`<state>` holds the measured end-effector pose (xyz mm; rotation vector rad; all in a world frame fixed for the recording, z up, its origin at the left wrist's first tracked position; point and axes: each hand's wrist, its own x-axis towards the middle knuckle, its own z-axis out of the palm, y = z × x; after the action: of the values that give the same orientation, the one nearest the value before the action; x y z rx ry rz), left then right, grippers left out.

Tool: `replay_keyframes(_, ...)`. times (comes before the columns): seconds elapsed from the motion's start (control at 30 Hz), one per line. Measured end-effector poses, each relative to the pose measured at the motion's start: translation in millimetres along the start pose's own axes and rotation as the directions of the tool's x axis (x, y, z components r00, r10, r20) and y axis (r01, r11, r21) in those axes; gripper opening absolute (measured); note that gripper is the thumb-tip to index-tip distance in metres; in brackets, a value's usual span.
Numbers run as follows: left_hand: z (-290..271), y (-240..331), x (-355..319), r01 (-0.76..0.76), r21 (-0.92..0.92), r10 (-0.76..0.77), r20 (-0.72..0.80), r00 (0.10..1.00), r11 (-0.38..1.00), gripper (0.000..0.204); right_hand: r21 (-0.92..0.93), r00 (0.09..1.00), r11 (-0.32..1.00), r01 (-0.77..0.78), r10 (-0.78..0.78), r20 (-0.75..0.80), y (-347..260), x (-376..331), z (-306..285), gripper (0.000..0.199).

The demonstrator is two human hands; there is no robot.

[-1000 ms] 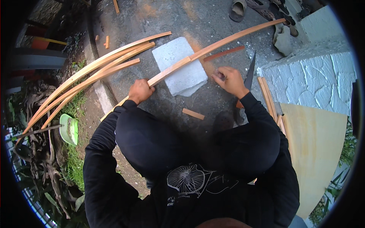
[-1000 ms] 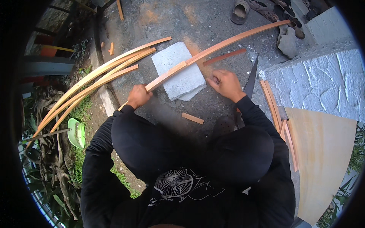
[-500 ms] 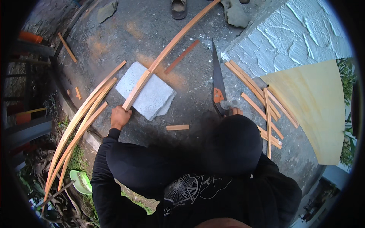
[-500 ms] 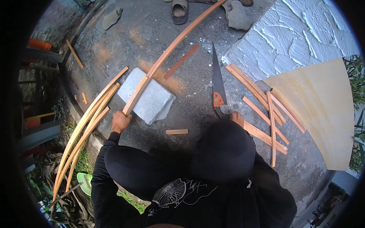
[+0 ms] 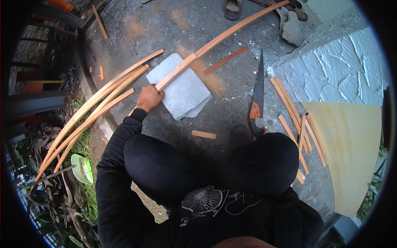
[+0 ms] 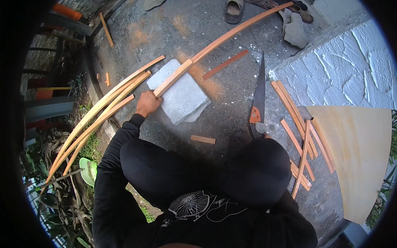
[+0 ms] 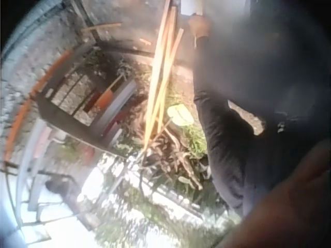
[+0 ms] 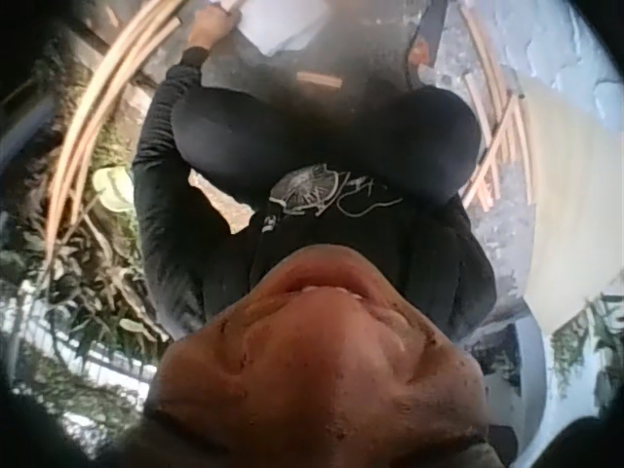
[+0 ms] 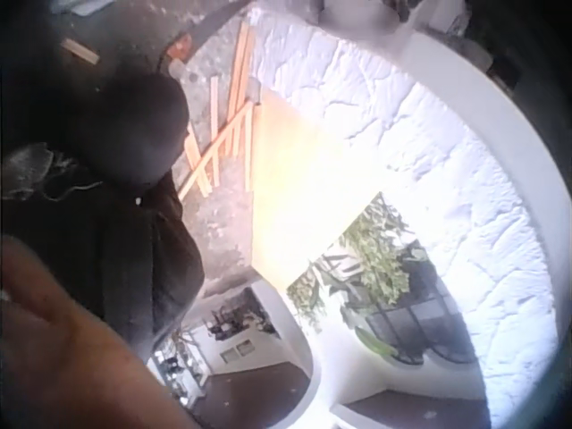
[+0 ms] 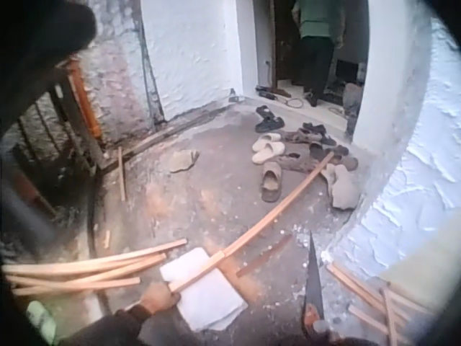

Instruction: Sawing thin strips of wood on a cinder block.

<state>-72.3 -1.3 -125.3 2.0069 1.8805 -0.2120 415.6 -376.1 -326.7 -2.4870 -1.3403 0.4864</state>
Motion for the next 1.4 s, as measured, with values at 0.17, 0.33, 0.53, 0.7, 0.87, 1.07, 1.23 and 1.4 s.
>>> replay_keyframes(0.17,-2.0,1.2,4.2,0.021,0.004,-0.021,0.008,1.000,1.000,0.041,0.028,0.997,0.997,-0.075,0.074,0.033,-13.0,1.7,-3.5,0.074)
replay_keyframes(0.33,18.4,-37.5,-7.2,-0.007,-0.002,0.007,0.013,1.000,1.000,0.041,0.123,0.993,0.986,-0.111,0.115,-0.025,-94.0,4.0,-49.1,0.077)
replay_keyframes(0.53,32.0,-35.2,4.9,-0.066,-0.009,0.065,-0.019,0.998,0.998,0.035,0.029,0.974,0.979,-0.199,0.201,-0.101,-93.5,13.7,-47.6,0.071)
replay_keyframes(0.7,34.2,-46.8,11.0,-0.120,0.030,0.122,-0.053,0.991,0.992,0.031,-0.100,0.923,0.943,-0.317,0.332,0.197,-136.4,36.2,-87.3,0.065)
replay_keyframes(0.87,37.7,-40.1,12.1,-0.118,0.018,0.119,-0.058,0.991,0.993,0.029,-0.047,0.991,0.994,-0.100,0.103,0.080,-124.6,22.9,-83.6,0.058)
replay_keyframes(1.07,34.9,-38.3,14.0,-0.112,0.069,0.114,-0.030,0.993,0.991,0.029,-0.246,0.960,0.969,0.033,0.038,0.279,-127.4,47.2,-81.2,0.053)
replay_keyframes(1.23,22.2,-51.8,5.8,-0.006,0.029,0.008,-0.058,0.998,1.000,0.030,0.314,0.933,0.890,-0.331,0.257,0.252,-13.9,27.0,-53.7,0.037)
replay_keyframes(1.4,20.4,-46.8,1.8,-0.040,0.094,0.042,-0.021,0.999,0.995,0.031,0.460,0.982,0.876,-0.146,0.072,0.174,-61.6,22.2,-93.6,0.022)
